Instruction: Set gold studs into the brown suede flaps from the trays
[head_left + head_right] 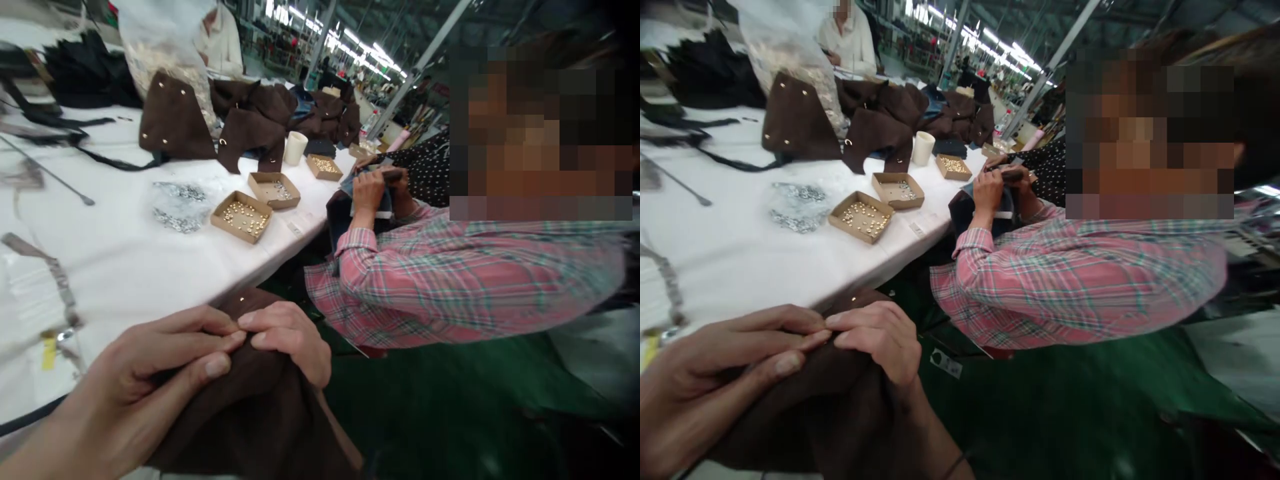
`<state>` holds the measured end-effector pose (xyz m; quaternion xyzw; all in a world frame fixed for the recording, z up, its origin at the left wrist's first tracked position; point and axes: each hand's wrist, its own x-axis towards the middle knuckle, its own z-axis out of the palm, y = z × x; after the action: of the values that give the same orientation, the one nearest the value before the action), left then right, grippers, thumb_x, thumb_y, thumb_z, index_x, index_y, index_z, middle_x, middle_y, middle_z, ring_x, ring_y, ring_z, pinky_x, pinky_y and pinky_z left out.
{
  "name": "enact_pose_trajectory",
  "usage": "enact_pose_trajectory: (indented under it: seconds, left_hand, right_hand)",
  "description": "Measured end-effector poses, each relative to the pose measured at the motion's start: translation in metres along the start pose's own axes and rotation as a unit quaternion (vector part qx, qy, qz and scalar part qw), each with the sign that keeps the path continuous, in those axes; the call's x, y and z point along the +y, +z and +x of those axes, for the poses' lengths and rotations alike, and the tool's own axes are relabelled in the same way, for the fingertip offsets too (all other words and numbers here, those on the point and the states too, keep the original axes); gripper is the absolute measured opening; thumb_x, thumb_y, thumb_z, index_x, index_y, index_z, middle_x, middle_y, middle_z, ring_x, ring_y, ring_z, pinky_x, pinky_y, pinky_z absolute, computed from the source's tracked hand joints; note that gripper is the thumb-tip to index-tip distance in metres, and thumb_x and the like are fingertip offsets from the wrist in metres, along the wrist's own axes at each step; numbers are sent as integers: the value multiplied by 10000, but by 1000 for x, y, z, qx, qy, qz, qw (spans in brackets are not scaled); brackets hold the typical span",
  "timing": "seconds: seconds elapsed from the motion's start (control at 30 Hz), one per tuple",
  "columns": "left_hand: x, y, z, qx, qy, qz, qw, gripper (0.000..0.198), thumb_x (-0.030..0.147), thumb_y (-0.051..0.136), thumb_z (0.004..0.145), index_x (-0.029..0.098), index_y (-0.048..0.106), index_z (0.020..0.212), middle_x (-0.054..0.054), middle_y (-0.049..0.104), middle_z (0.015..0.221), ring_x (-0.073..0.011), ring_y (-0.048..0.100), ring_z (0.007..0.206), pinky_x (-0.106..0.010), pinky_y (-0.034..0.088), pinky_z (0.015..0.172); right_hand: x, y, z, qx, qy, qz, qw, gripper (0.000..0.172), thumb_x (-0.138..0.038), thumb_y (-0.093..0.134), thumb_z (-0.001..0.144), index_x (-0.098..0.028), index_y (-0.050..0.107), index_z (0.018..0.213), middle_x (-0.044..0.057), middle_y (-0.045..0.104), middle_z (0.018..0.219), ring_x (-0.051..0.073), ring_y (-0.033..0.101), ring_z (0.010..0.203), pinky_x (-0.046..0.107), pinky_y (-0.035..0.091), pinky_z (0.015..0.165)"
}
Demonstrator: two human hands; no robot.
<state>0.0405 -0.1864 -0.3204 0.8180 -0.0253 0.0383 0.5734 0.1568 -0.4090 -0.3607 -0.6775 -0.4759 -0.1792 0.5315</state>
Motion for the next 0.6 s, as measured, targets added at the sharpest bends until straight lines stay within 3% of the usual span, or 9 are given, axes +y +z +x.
enact_pose_trajectory:
  seconds: [0.1, 0.17, 0.23, 0.3, 0.33, 0.4, 0.5, 0.6]
  left_hand:
    - [8, -6, 7, -33, -1, -23, 999, 316, 484, 633, 1166, 377, 904, 1288, -49, 776, 1488, -270, 783, 1245, -267, 665, 1026]
    - [3, -8, 0, -39, -25, -38, 998, 408, 525, 565, 1185, 398, 821, 1477, -41, 673, 1663, -319, 691, 1460, -370, 623, 1219]
    - [-12, -7, -17, -18, -62, -29, 997, 486, 552, 504, 1194, 442, 691, 1630, 16, 542, 1801, -340, 496, 1677, -499, 439, 1411]
    - [-29, -4, -38, 5, -100, -12, 995, 543, 567, 473, 1192, 497, 557, 1724, 84, 444, 1864, -327, 340, 1769, -560, 250, 1460]
    - [-37, -2, -47, 11, -102, -13, 995, 573, 585, 471, 1185, 509, 508, 1751, 95, 431, 1870, -330, 329, 1772, -569, 230, 1453]
    - [-46, 7, -60, 16, -54, -31, 998, 660, 676, 493, 1149, 493, 460, 1782, 69, 472, 1847, -368, 392, 1738, -586, 317, 1418]
    - [-43, 22, -57, 47, 54, -23, 997, 771, 742, 581, 1095, 452, 450, 1797, 18, 577, 1774, -399, 497, 1671, -568, 480, 1341]
    - [-29, 32, -38, 75, 95, 78, 990, 663, 457, 633, 1135, 468, 479, 1780, 29, 636, 1718, -319, 625, 1576, -432, 534, 1304]
  right_hand:
    - [13, -3, 10, -20, -8, 32, 999, 182, -309, 583, 1209, -299, 735, 1309, 74, 889, 1256, 241, 881, 1121, 433, 739, 998]
    - [25, -10, 19, -56, -25, 61, 996, 224, -292, 600, 1202, -288, 729, 1384, 94, 876, 1308, 243, 861, 1209, 425, 733, 1048]
    - [38, -17, 27, -80, -39, 98, 991, 279, -285, 626, 1191, -306, 721, 1453, 85, 861, 1366, 240, 824, 1310, 418, 719, 1096]
    - [48, -20, 33, -105, -43, 128, 985, 341, -291, 662, 1176, -342, 713, 1510, 61, 849, 1410, 240, 797, 1362, 420, 705, 1126]
    - [52, -21, 34, -111, -43, 137, 983, 363, -300, 668, 1174, -360, 709, 1530, 48, 848, 1416, 240, 797, 1359, 424, 698, 1135]
    - [55, -21, 33, -129, -57, 147, 979, 394, -318, 645, 1185, -380, 689, 1572, 38, 845, 1428, 241, 808, 1333, 435, 687, 1146]
    - [51, -22, 25, -116, -62, 147, 980, 410, -318, 602, 1199, -374, 661, 1601, 48, 830, 1460, 251, 804, 1335, 460, 684, 1144]
    - [43, -27, 14, -78, -26, 91, 992, 409, -277, 617, 1188, -414, 651, 1572, 19, 831, 1455, 245, 796, 1339, 481, 679, 1148]
